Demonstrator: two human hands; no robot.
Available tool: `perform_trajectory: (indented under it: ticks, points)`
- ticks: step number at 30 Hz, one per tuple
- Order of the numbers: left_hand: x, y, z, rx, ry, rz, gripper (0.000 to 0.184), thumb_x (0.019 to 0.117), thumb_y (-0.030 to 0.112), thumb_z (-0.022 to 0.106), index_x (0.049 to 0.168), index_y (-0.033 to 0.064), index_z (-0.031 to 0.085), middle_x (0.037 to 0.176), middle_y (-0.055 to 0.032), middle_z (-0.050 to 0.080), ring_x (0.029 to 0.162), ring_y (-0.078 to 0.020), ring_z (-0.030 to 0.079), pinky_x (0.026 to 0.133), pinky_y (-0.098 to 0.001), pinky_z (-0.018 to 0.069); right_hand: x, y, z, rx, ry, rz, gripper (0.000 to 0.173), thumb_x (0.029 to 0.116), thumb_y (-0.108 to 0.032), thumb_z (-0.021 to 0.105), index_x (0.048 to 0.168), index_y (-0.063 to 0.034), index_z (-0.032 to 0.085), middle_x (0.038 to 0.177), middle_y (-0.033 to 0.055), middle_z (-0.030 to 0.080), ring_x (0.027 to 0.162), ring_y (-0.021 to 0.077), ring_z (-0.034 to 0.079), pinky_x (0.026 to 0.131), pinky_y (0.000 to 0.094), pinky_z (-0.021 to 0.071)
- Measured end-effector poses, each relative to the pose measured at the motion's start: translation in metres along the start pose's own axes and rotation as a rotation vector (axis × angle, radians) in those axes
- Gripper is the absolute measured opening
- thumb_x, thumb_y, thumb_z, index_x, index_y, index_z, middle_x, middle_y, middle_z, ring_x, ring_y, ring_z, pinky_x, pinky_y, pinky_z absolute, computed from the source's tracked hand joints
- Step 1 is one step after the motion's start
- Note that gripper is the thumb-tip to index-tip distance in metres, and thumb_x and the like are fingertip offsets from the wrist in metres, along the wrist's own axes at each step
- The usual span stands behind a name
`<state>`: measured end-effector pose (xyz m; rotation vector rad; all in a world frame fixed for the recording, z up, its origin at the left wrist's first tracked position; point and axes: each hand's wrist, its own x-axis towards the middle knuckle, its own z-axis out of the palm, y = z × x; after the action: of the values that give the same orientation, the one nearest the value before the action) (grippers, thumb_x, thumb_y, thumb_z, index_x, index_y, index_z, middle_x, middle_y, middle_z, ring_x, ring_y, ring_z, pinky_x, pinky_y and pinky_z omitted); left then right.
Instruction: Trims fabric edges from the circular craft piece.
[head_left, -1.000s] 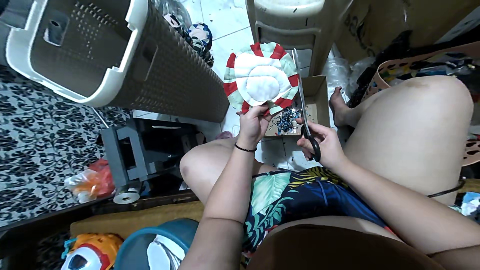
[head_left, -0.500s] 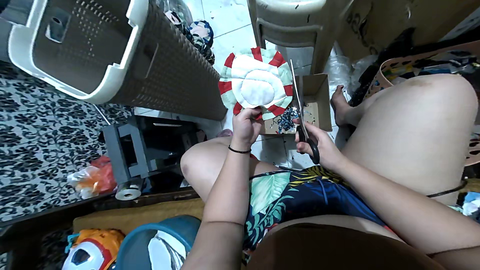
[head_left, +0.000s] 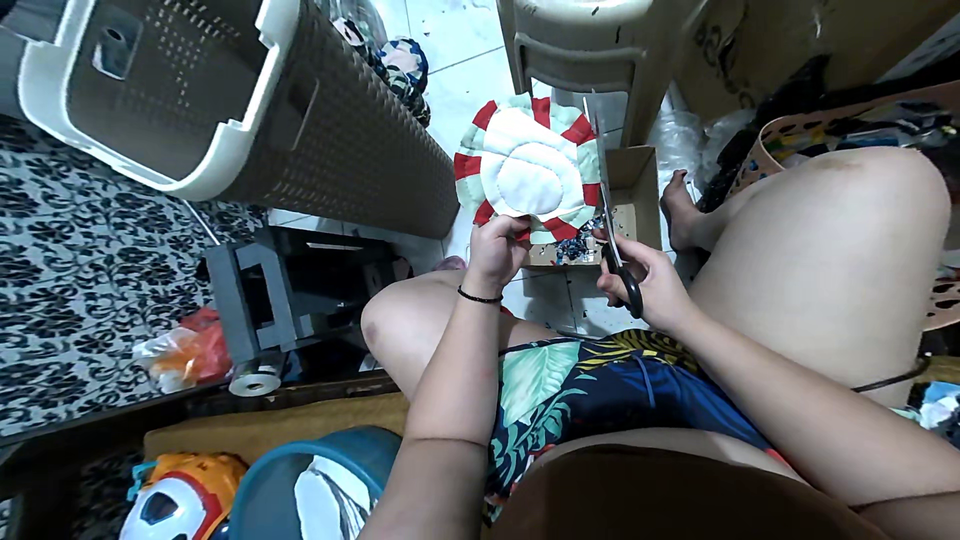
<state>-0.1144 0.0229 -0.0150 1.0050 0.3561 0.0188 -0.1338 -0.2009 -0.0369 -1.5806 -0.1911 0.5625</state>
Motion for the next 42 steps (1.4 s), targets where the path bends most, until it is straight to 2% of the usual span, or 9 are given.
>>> perform_trajectory:
  ticks: [11, 16, 29, 31, 33, 34, 36, 39, 42]
  points:
    - [0.004, 0.009, -0.006, 0.066, 0.071, 0.04, 0.028, 0.0848, -0.009, 0.044, 0.101, 0.0074, 0.06, 0.093, -0.0069, 0.073, 0.087, -0.017, 0.072, 0.08, -0.0386, 0.0602, -0.003, 0.001, -0.001, 0.009, 0.01, 0.012, 0.069, 0.0861, -0.03, 0.081, 0.145, -0.0072, 0.053, 0.075, -0.0033, 0.059, 0.055, 0.0046, 0.056, 0.053, 0.0212, 0.0537]
    - [0.004, 0.017, -0.011, 0.121, 0.082, 0.076, 0.028, 0.0837, -0.01, 0.045, 0.097, 0.0075, 0.061, 0.088, -0.0049, 0.073, 0.082, -0.0135, 0.072, 0.075, -0.0337, 0.0605, -0.005, 0.0, 0.001, 0.014, -0.005, 0.046, 0.064, 0.0867, -0.02, 0.08, 0.144, -0.0059, 0.054, 0.075, -0.0022, 0.059, 0.053, 0.0047, 0.055, 0.051, 0.0213, 0.053]
    - [0.007, 0.019, -0.015, 0.121, 0.101, 0.06, 0.027, 0.0845, -0.011, 0.045, 0.096, 0.0088, 0.06, 0.087, -0.0043, 0.073, 0.079, -0.0131, 0.072, 0.073, -0.0336, 0.0609, -0.009, -0.001, -0.002, 0.043, -0.025, 0.076, 0.061, 0.0862, -0.018, 0.081, 0.141, -0.0047, 0.057, 0.072, -0.0015, 0.062, 0.048, 0.0048, 0.055, 0.048, 0.0216, 0.0527]
    - [0.006, 0.018, -0.015, 0.102, 0.072, 0.055, 0.029, 0.0825, -0.01, 0.044, 0.098, 0.0088, 0.06, 0.089, -0.0048, 0.074, 0.083, -0.0145, 0.072, 0.076, -0.0359, 0.0612, -0.005, 0.003, -0.004, 0.079, -0.113, 0.056, 0.067, 0.0868, -0.028, 0.078, 0.145, -0.0052, 0.052, 0.074, -0.0031, 0.061, 0.056, 0.0058, 0.059, 0.055, 0.0232, 0.0562]
    - [0.005, 0.016, -0.015, 0.092, 0.031, 0.033, 0.029, 0.082, -0.009, 0.045, 0.1, 0.0081, 0.06, 0.092, -0.0058, 0.074, 0.087, -0.0161, 0.072, 0.08, -0.0384, 0.0608, -0.002, 0.007, -0.006, 0.059, -0.186, 0.009, 0.086, 0.0851, -0.052, 0.075, 0.15, -0.0048, 0.044, 0.083, -0.0045, 0.062, 0.069, 0.0057, 0.063, 0.067, 0.0243, 0.0584]
    - [0.004, 0.014, -0.015, 0.094, 0.015, 0.019, 0.029, 0.0814, -0.009, 0.046, 0.1, 0.0081, 0.061, 0.092, -0.0059, 0.074, 0.087, -0.0161, 0.072, 0.08, -0.0383, 0.0607, -0.001, 0.007, -0.006, 0.042, -0.19, -0.008, 0.093, 0.0833, -0.059, 0.074, 0.152, -0.0047, 0.042, 0.087, -0.0046, 0.062, 0.073, 0.0055, 0.064, 0.071, 0.0241, 0.0583]
    - [0.002, 0.012, -0.013, 0.115, 0.0, -0.02, 0.029, 0.0802, -0.008, 0.048, 0.1, 0.0079, 0.062, 0.091, -0.0062, 0.074, 0.085, -0.016, 0.072, 0.078, -0.0375, 0.0607, 0.0, 0.004, -0.007, 0.01, -0.166, -0.011, 0.094, 0.0827, -0.058, 0.074, 0.152, -0.0035, 0.041, 0.091, -0.0038, 0.062, 0.077, 0.0054, 0.064, 0.073, 0.0237, 0.0581]
    - [0.0, 0.01, -0.013, 0.13, -0.008, -0.074, 0.027, 0.0821, -0.007, 0.048, 0.1, 0.0075, 0.062, 0.092, -0.0067, 0.074, 0.085, -0.0167, 0.072, 0.077, -0.0377, 0.0606, 0.0, -0.001, -0.009, 0.0, -0.118, 0.005, 0.092, 0.0833, -0.053, 0.074, 0.151, -0.0014, 0.04, 0.095, -0.0021, 0.063, 0.078, 0.0056, 0.064, 0.071, 0.0222, 0.0568]
    - [0.001, 0.01, -0.014, 0.133, -0.015, -0.079, 0.027, 0.0822, -0.006, 0.048, 0.1, 0.0071, 0.062, 0.092, -0.0075, 0.074, 0.085, -0.0171, 0.072, 0.077, -0.0381, 0.0606, 0.0, -0.001, -0.012, 0.004, -0.103, -0.015, 0.095, 0.0833, -0.057, 0.073, 0.152, -0.001, 0.039, 0.095, -0.0021, 0.062, 0.077, 0.0057, 0.065, 0.071, 0.0229, 0.0584]
